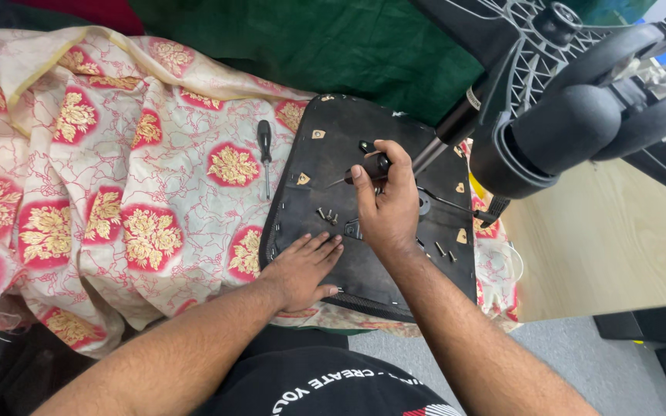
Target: The person uses a screwdriver to tighten screws into the underside of an office chair seat, securing the seat to the chair base. The person works methodically, moving from one screw to the next.
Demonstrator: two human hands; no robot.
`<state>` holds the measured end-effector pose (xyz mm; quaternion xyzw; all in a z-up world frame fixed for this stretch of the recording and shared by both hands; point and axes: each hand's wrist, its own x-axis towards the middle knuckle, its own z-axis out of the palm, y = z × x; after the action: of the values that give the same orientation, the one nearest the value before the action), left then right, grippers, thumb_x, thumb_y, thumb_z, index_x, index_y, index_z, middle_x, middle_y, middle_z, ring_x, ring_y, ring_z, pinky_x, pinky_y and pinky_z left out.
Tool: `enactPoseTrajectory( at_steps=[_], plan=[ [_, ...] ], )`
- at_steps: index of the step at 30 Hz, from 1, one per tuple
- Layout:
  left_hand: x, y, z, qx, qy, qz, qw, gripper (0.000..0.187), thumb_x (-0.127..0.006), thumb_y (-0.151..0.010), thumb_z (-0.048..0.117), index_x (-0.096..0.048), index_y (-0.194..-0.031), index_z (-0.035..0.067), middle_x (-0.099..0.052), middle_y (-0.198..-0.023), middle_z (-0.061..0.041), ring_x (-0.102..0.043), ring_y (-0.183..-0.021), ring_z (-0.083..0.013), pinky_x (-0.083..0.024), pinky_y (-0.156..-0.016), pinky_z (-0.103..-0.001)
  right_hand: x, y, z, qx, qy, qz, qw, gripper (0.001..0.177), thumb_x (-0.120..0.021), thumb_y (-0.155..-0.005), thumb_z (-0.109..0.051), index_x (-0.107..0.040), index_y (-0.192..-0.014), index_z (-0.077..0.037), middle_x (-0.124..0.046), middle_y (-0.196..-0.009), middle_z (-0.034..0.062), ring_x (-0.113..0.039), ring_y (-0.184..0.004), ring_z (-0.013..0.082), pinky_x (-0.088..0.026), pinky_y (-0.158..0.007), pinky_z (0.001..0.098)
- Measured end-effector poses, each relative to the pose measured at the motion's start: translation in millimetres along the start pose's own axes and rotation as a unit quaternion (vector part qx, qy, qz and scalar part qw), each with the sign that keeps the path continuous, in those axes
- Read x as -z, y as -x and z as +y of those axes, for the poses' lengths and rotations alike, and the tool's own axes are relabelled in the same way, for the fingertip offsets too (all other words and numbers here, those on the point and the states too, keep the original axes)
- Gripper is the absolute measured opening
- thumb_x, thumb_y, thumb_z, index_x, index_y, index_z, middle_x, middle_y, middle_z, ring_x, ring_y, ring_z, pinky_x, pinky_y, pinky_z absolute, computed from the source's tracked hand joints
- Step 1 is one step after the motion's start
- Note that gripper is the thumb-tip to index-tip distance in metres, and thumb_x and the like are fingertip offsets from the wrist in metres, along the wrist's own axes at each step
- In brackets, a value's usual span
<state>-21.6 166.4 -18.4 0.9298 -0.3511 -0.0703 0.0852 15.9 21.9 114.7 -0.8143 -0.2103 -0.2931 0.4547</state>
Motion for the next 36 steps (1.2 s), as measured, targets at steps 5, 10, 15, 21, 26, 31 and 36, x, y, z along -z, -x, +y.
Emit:
enactPoseTrajectory(
  at_steps=[5,10,15,21,26,31,36],
  plan=[
    [1,6,2,0.144,0.008,0.111,0.983,0.09,-0.047,-0.097,0.059,-0.015,-0.159,0.001,-0.009,-0.169,-0.014,-0.006,-0.156,-0.0304,-0.006,-0.123,-0.055,-3,-20,14,-0.021,-0.011,0.001,1.0,0.043,-0.07,-0.103,-0.011,-0.048,-0.14,-0.008,-0.061,-0.108,0.005,-0.066,-0.092,0.0114,-0.058,-0.081,0.0269],
    [18,-10,-15,0.242,0.062,0.114,0.961,0.091,-0.047,-0.097,0.06,-0.012,-0.16,0.003,-0.006,-0.171,-0.013,-0.003,-0.157,-0.0314,-0.006,-0.124,-0.057,-12,-31,22,-0.031,-0.034,-0.019,0.999,0.044,-0.069,-0.104,-0.008,-0.046,-0.141,-0.009,-0.06,-0.109,0.007,-0.064,-0.095,0.0129,-0.057,-0.084,0.0279],
    [33,-31,-42,0.3,0.103,0.065,0.946,0.092,-0.046,-0.099,0.06,-0.007,-0.162,0.006,0.001,-0.171,-0.01,0.002,-0.157,-0.0292,-0.003,-0.125,-0.056,-24,-36,31,-0.049,-0.045,-0.058,0.996,0.048,-0.065,-0.102,-0.003,-0.042,-0.143,-0.01,-0.065,-0.119,0.0101,-0.069,-0.104,0.0154,-0.06,-0.089,0.0289],
    [42,-44,-67,0.288,0.113,0.028,0.95,0.096,-0.049,-0.097,0.062,-0.007,-0.163,0.007,0.005,-0.174,-0.008,0.001,-0.158,-0.0311,-0.005,-0.125,-0.058,-38,-47,36,-0.098,-0.032,-0.091,0.991,0.047,-0.063,-0.097,0.002,-0.043,-0.138,-0.009,-0.065,-0.123,0.0109,-0.073,-0.104,0.016,-0.064,-0.084,0.0287],
    [46,-47,-77,0.269,0.119,0.017,0.956,0.099,-0.051,-0.095,0.064,-0.007,-0.163,0.007,0.008,-0.173,-0.009,0.002,-0.158,-0.0327,-0.005,-0.125,-0.059,-50,-51,35,-0.115,-0.024,-0.118,0.986,0.045,-0.062,-0.095,0.003,-0.044,-0.135,-0.009,-0.064,-0.123,0.0106,-0.072,-0.103,0.0152,-0.063,-0.083,0.0285],
    [45,-45,-81,0.253,0.127,0.015,0.959,0.103,-0.053,-0.094,0.065,-0.003,-0.163,0.007,0.01,-0.172,-0.009,0.0,-0.157,-0.0362,-0.007,-0.124,-0.061,-57,-55,32,-0.139,-0.011,-0.125,0.982,0.045,-0.062,-0.094,0.003,-0.044,-0.133,-0.009,-0.063,-0.124,0.0107,-0.071,-0.105,0.0149,-0.063,-0.085,0.0288],
    [45,-42,-80,0.25,0.129,0.027,0.959,0.103,-0.053,-0.094,0.065,-0.004,-0.163,0.007,0.008,-0.172,-0.009,-0.006,-0.156,-0.0382,-0.012,-0.124,-0.061,-58,-66,19,-0.166,0.025,-0.138,0.976,0.041,-0.061,-0.094,-0.006,-0.045,-0.131,-0.01,-0.065,-0.118,0.0088,-0.073,-0.101,0.0156,-0.061,-0.085,0.0306]
  ],
)
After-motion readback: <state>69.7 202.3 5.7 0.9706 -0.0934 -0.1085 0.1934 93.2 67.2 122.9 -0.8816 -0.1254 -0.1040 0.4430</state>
